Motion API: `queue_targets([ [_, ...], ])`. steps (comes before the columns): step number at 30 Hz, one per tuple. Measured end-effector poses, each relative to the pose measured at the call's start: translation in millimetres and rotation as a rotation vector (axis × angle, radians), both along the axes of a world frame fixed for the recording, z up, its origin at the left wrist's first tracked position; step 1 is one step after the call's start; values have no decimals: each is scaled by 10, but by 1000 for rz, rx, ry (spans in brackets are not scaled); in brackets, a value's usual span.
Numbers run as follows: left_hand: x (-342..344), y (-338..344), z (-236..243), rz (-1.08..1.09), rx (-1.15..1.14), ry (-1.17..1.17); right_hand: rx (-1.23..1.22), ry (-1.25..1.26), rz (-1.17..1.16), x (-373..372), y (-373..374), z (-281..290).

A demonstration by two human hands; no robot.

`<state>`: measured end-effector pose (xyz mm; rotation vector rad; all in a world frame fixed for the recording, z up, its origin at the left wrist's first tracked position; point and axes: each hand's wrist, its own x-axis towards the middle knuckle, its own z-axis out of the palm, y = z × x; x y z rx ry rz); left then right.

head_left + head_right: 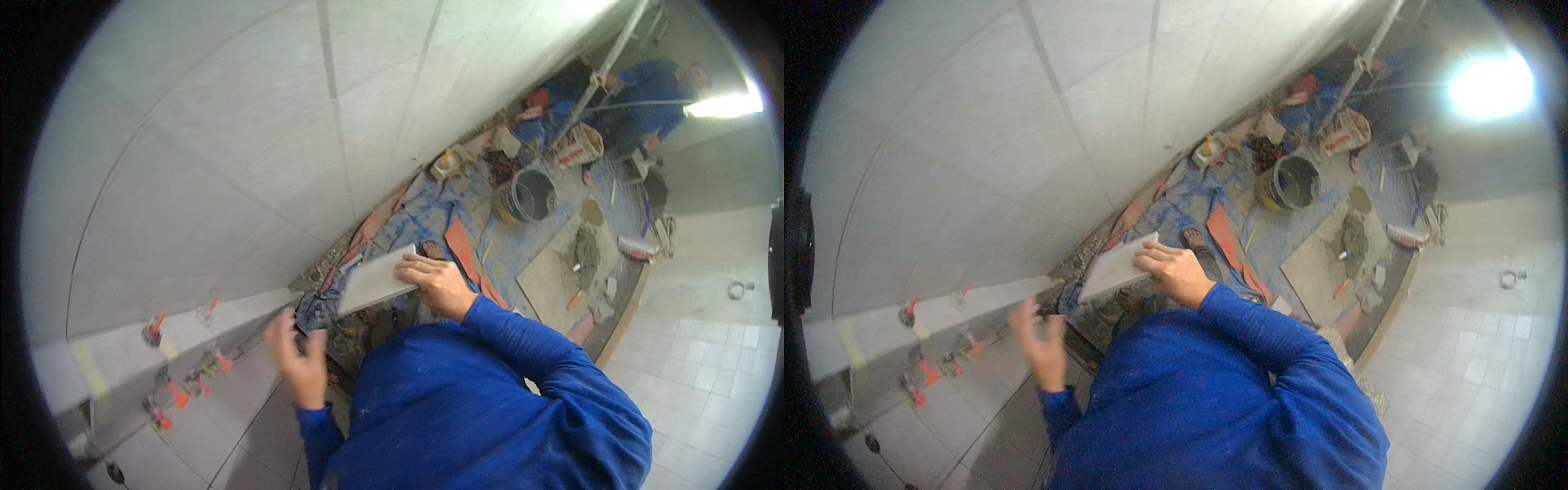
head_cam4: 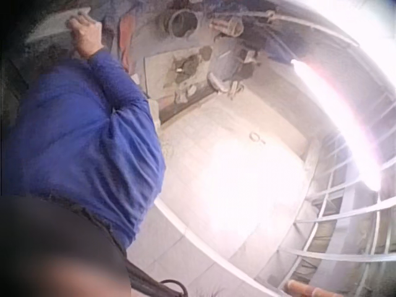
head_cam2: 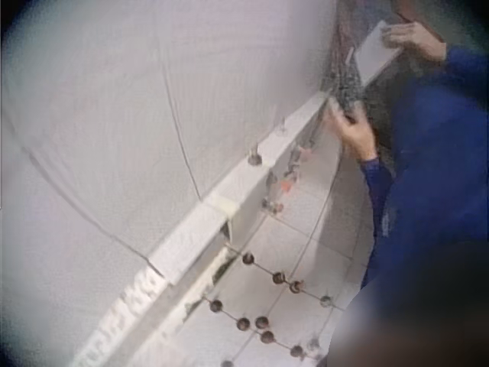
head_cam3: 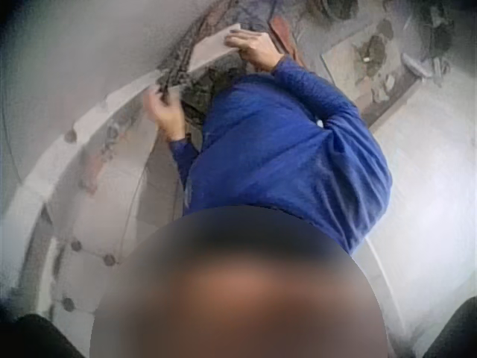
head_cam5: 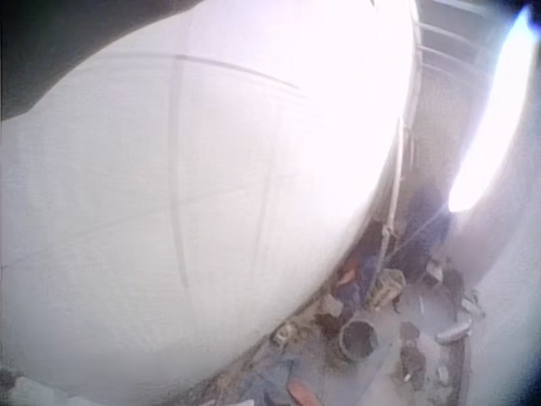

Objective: The person measures a wall section, places a white ceramic tile, and secures it with tile leveling clips. They apply adhesive with a trowel, then cut a tile using an angle grinder while sitting on the floor.

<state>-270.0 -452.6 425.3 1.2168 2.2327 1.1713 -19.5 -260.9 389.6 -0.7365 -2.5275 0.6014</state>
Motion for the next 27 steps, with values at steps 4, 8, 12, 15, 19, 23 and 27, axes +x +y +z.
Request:
queue_targets([
  [4, 643, 511, -833, -479, -189, 161, -196, -200, 5, 415, -33, -888],
  [8, 972, 1080, -1655, -669, -325, 294, -397, -227, -121, 660, 75, -1794],
  [12, 1181, 1658, -2784, -595, -468, 325, -511, 18, -619, 1046, 299, -2696],
  [15, 1306, 2019, -3667, -502, -678, 381, -776, -202, -720, 1644, 360, -3149],
  [19, 1382, 2494, -4785, -412, -837, 458, -788, -177, -887, 2577, 339, -3519],
  [23, 1329, 2811, -5857, -336, -990, 456, -957, -346, -1100, 3514, 217, -3839],
  [27, 1103, 3001, -7196, -275, -1053, 537, -1028, -570, -1166, 4068, -48, -4259],
])
